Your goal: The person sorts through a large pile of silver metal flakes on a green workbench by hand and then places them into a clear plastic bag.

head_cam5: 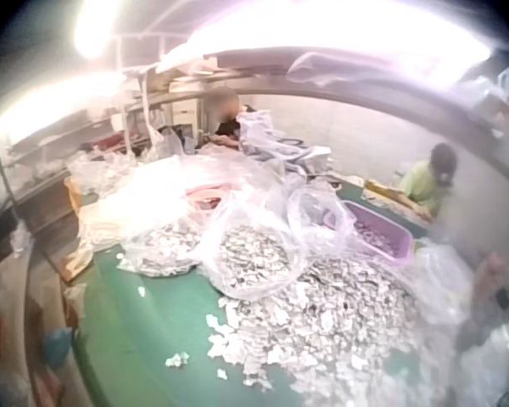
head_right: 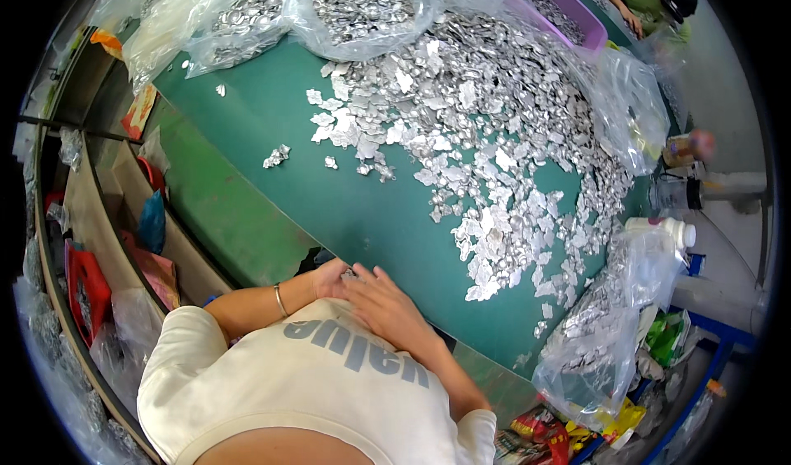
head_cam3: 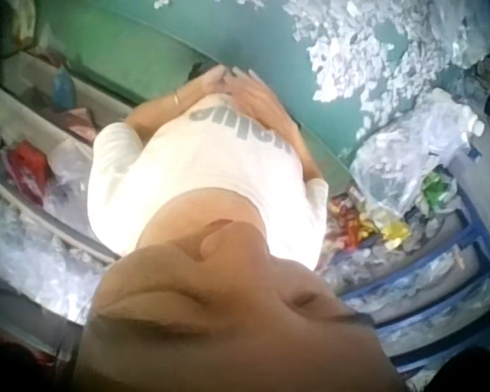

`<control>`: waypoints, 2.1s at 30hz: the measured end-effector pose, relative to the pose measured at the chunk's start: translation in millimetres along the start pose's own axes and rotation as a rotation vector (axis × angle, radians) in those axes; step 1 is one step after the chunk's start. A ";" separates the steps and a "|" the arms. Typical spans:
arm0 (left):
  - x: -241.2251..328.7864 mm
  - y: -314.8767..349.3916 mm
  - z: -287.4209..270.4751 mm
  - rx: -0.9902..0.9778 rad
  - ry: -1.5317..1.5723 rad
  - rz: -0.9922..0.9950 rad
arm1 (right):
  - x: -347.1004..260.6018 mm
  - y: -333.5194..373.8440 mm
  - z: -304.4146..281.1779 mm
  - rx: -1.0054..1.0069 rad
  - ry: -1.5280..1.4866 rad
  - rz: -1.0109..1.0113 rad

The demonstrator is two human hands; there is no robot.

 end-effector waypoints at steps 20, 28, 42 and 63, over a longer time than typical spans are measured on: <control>6.1 62.6 41.8 -0.073 0.310 0.110 | 41.6 78.2 -25.8 0.848 -0.656 0.091; -41.2 15.5 237.9 -0.157 -0.321 -0.174 | 74.6 126.9 3.5 1.183 -0.887 -0.108; -176.9 -80.7 400.8 -0.654 -1.157 -0.121 | 66.4 171.4 -22.1 1.167 -0.443 0.428; -117.3 210.7 409.2 -1.546 -1.416 1.633 | 86.2 68.3 -82.2 0.742 0.436 0.792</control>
Point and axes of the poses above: each hand's wrist, its own y-axis away from the middle knuckle, its own z-axis out of the palm, x = y × z, the point moved 10 cm from there along -y, towards the middle knuckle, and after that the axes turned 12 degrees about -x, right-handed, at the moved point
